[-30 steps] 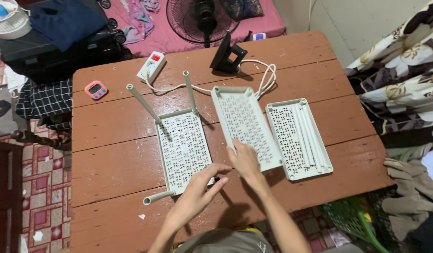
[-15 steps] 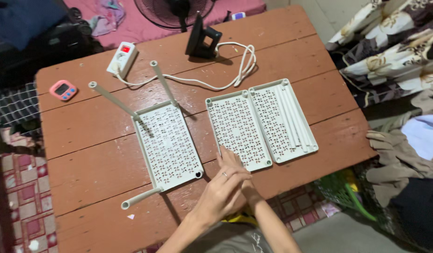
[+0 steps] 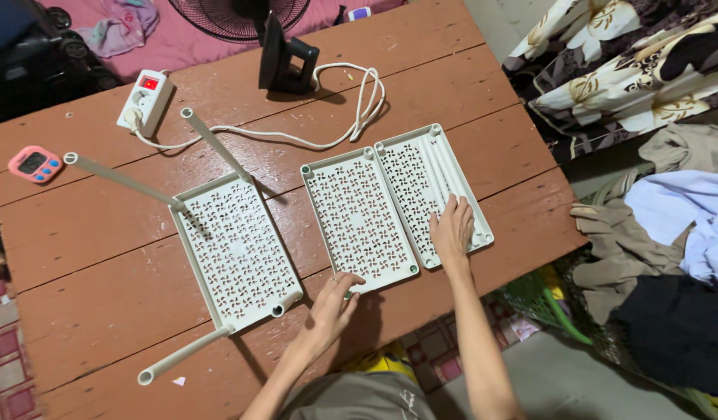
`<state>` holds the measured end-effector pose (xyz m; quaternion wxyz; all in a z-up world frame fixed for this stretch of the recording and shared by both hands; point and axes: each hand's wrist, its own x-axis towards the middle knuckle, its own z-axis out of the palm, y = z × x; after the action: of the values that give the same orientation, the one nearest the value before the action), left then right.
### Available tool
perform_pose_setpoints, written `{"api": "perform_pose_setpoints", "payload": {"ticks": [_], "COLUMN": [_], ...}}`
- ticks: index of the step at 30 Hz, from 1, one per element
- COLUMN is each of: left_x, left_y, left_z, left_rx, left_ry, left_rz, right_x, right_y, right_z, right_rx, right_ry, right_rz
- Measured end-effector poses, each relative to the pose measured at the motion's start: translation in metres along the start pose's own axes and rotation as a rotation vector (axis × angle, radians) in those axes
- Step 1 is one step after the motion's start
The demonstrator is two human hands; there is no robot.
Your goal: The person assembles a two-tiered plastic tray stand by inserting white cylindrical legs into corner sockets on two perforated trays. They stack the trays and adjust the legs to form a stable structure.
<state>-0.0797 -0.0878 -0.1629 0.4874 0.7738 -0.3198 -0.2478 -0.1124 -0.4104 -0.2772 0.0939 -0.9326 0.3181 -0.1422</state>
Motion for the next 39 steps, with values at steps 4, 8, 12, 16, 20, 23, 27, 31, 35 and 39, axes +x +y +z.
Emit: {"api": "perform_pose_setpoints", "payload": {"ticks": [4, 8, 12, 16, 20, 23, 27, 31, 35, 39], "left_x": [0.007, 0.011, 0.018, 0.024, 0.020, 0.016, 0.008, 0.010, 0.020, 0.034], "left_y": [-0.021, -0.041, -0.065, -0.090, -0.106, -0.108, -0.107, -0.107, -0.108, -0.102], "left_z": [0.010, 0.012, 0.016, 0.022, 0.026, 0.026, 0.025, 0.021, 0.028, 0.034], "left_rx": [0.009, 0.072, 0.032, -0.036, -0.091, -0.095, -0.099, -0.106, -0.071, 0.037], "left_ry": [-0.019, -0.046, 0.048, 0.092, 0.123, 0.118, 0.073, 0.066, 0.127, 0.160], "left_rz": [-0.026, -0.163, -0.063, -0.132, -0.165, -0.197, -0.240, -0.266, -0.224, -0.160], "right_x": [0.004, 0.012, 0.022, 0.035, 0.034, 0.029, 0.029, 0.032, 0.005, -0.020], "right_y": [0.003, 0.009, 0.017, 0.022, 0.020, 0.013, 0.001, -0.027, -0.076, -0.122], "right_z": [0.014, 0.020, 0.018, 0.017, 0.023, 0.025, 0.010, -0.014, -0.012, 0.009], "right_rx": [-0.040, -0.097, -0.083, -0.107, -0.043, -0.025, 0.063, 0.415, 0.694, 0.741], "right_ry": [0.083, 0.105, -0.014, -0.159, -0.221, -0.178, -0.303, -0.474, -0.546, -0.551], "right_rz": [0.044, 0.036, 0.081, 0.125, 0.137, 0.090, 0.098, 0.263, 0.258, 0.124]}}
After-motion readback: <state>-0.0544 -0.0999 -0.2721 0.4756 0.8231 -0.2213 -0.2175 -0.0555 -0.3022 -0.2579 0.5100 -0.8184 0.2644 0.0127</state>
